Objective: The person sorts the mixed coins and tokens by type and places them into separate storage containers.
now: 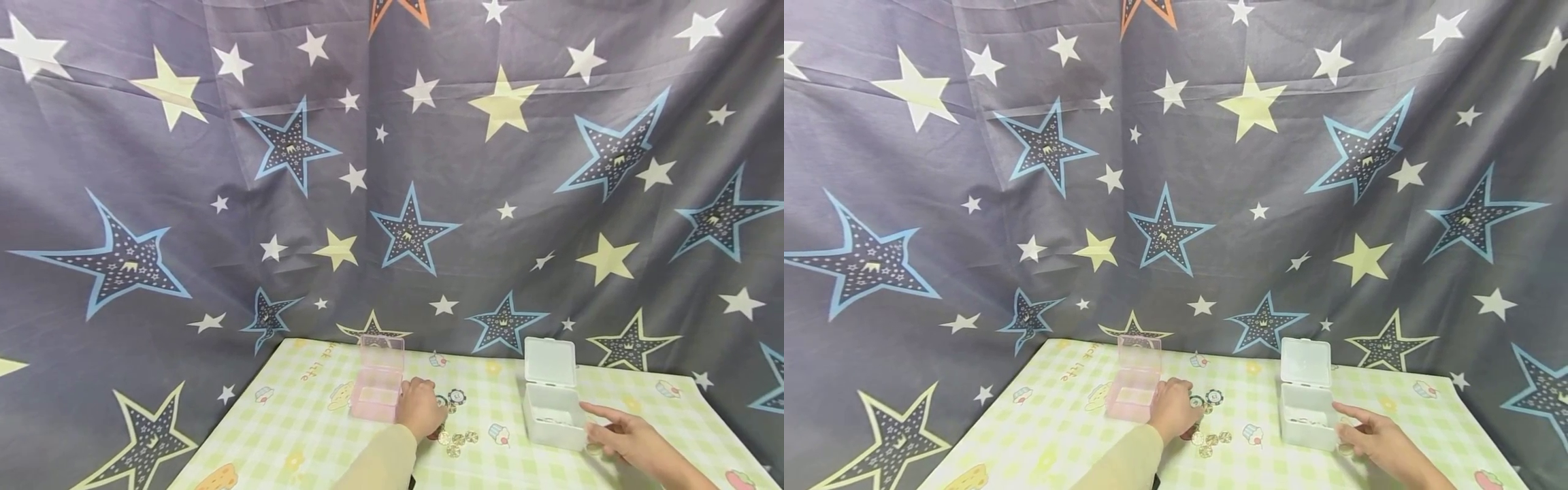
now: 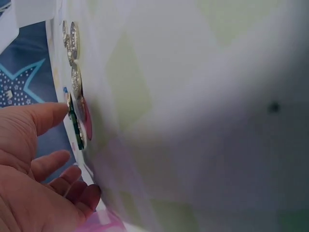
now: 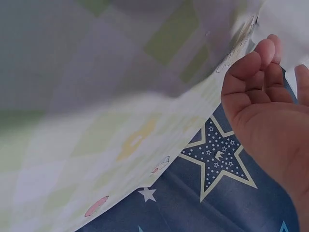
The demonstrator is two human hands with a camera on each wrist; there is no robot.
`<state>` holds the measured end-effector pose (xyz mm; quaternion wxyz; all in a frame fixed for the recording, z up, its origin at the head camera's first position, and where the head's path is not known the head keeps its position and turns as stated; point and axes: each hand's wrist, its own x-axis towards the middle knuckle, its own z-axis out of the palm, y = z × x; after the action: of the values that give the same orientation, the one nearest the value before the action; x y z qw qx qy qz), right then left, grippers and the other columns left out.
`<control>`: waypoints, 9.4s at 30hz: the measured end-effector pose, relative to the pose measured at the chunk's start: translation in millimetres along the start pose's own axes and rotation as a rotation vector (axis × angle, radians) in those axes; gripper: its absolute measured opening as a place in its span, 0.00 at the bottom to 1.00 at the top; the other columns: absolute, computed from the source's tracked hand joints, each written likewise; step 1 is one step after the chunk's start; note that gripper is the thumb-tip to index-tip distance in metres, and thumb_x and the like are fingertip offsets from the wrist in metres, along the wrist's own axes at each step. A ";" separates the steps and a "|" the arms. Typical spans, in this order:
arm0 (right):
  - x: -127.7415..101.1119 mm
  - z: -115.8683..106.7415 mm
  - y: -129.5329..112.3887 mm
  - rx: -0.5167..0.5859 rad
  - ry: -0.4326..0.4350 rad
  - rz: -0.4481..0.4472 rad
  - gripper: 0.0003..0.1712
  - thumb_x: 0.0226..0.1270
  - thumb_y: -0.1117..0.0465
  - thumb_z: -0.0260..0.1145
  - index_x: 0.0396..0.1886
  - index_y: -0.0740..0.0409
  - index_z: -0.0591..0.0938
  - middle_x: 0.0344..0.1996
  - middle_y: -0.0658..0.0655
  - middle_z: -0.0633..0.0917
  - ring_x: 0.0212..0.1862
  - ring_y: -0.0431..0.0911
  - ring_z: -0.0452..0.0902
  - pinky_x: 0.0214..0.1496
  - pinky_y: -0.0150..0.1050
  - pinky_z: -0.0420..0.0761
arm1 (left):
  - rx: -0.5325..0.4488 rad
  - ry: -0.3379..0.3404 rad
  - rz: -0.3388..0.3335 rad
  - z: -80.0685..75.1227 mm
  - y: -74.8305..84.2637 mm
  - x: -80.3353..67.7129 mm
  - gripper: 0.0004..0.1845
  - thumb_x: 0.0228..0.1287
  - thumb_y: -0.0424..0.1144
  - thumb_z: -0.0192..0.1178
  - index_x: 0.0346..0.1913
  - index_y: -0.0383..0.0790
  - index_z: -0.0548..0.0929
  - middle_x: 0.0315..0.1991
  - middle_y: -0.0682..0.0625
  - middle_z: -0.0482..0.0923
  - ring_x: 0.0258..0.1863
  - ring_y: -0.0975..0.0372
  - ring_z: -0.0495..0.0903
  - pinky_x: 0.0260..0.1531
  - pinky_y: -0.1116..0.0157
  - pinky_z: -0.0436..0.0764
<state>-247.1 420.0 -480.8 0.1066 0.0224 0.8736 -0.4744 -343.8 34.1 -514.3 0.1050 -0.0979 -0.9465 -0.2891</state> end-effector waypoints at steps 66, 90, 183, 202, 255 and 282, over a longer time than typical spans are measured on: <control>-3.2 2.8 5.0 0.123 -0.067 -0.009 0.46 0.84 0.45 0.60 0.85 0.68 0.53 0.40 0.52 0.90 0.28 0.39 0.72 0.28 0.33 0.74 | -0.386 -0.074 -0.022 1.3 19.5 7.3 0.08 0.60 0.30 0.73 0.40 0.46 0.94 0.33 0.58 0.84 0.34 0.69 0.78 0.40 0.64 0.83; -3.4 2.4 4.6 0.046 -0.042 -0.052 0.43 0.86 0.46 0.57 0.84 0.69 0.55 0.42 0.51 0.91 0.29 0.39 0.76 0.28 0.33 0.76 | -0.786 -0.236 -0.068 -0.4 71.0 -8.9 0.12 0.60 0.26 0.70 0.45 0.38 0.93 0.39 0.52 0.90 0.35 0.70 0.80 0.38 0.72 0.83; -1.3 4.0 10.0 0.085 -0.038 -0.055 0.44 0.85 0.47 0.59 0.84 0.68 0.55 0.39 0.51 0.90 0.29 0.37 0.76 0.28 0.32 0.75 | 0.029 0.023 -0.008 36.7 16.6 15.2 0.20 0.61 0.44 0.77 0.51 0.36 0.91 0.44 0.38 0.84 0.47 0.44 0.85 0.51 0.46 0.87; -4.0 5.8 7.2 0.077 -0.019 -0.058 0.43 0.85 0.47 0.59 0.84 0.68 0.55 0.40 0.51 0.91 0.31 0.38 0.79 0.28 0.31 0.75 | -0.034 0.053 -0.020 40.1 13.8 18.5 0.14 0.56 0.41 0.78 0.44 0.38 0.92 0.40 0.41 0.84 0.43 0.45 0.85 0.49 0.47 0.87; -3.6 4.6 10.5 0.057 -0.028 -0.089 0.43 0.86 0.48 0.59 0.83 0.71 0.55 0.39 0.52 0.91 0.30 0.38 0.78 0.28 0.32 0.77 | -0.854 -0.216 -0.150 19.3 55.9 10.4 0.16 0.56 0.26 0.67 0.45 0.43 0.94 0.30 0.53 0.82 0.24 0.65 0.69 0.26 0.69 0.71; -3.9 3.7 7.3 -0.030 -0.003 -0.123 0.41 0.86 0.49 0.58 0.82 0.73 0.58 0.46 0.61 0.92 0.38 0.42 0.85 0.42 0.34 0.84 | -0.867 -0.259 -0.132 28.1 103.8 -9.5 0.15 0.54 0.26 0.69 0.45 0.41 0.93 0.26 0.57 0.82 0.26 0.68 0.74 0.31 0.72 0.75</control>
<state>-241.7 421.2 -487.9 0.0787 -0.0335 0.8801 -0.4671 -313.1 133.4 -484.8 -0.0836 -0.1075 -0.7476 -0.6500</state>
